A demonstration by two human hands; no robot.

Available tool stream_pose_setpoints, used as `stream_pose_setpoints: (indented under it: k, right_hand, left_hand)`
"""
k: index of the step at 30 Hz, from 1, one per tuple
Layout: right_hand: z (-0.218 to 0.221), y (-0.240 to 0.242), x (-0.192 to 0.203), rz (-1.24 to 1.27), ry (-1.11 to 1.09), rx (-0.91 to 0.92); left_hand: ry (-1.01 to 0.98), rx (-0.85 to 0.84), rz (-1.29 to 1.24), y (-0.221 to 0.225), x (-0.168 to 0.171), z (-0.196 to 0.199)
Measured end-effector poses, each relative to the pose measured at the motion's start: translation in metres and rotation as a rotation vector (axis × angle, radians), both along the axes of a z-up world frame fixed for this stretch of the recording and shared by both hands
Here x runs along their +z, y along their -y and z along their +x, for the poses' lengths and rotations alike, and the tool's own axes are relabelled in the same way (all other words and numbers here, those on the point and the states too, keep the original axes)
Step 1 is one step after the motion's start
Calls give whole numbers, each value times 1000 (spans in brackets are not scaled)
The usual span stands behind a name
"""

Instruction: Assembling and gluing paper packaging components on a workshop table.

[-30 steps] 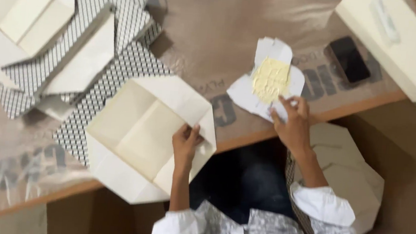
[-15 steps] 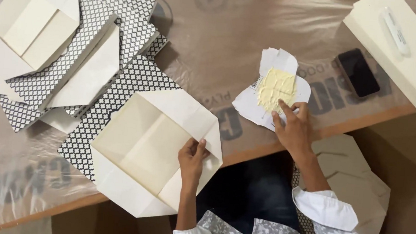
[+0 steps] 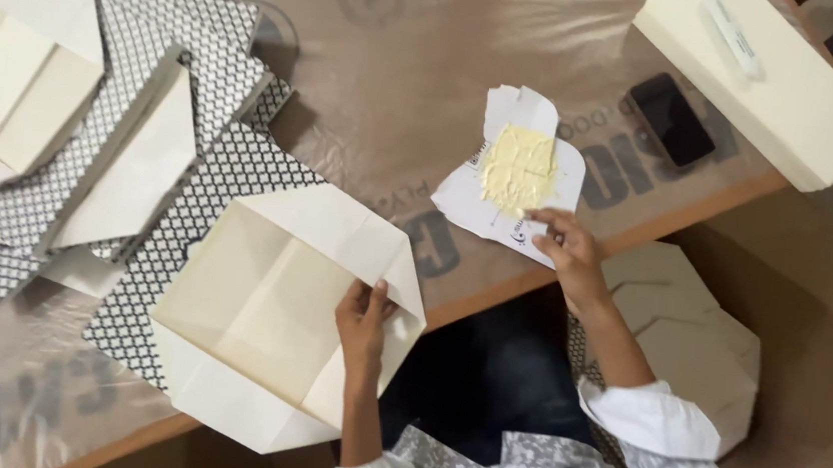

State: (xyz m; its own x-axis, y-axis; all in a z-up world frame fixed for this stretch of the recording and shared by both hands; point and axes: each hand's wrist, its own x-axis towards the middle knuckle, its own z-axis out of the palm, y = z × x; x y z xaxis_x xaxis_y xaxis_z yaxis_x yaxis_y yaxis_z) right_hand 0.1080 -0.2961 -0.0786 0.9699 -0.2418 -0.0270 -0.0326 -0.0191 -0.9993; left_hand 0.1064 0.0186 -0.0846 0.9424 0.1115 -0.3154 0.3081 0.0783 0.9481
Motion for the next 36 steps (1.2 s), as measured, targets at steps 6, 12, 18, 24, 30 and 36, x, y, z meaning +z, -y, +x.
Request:
stream_pose_setpoints:
  k: [6,12,18,24,30,36]
  right_hand:
    - [-40,-41,-23,739,-70,256]
    - [-34,-111,31,491,6,399]
    - [-31,-128,48,313,58,447]
    - [-27,-142,33,218,126,378]
    - [-20,-144,42,176,151,360]
    - [-22,-142,43,-34,103,338]
  left_hand:
    - [23,170,-37,12,21,-18]
    - [139,123,30,6,33,-32]
    - [157,148,-85,9,51,-43]
    - [112,146,-177,8,55,-44]
    - [79,136,-268,5,55,-44]
    - [94,126,-163,3,48,-45]
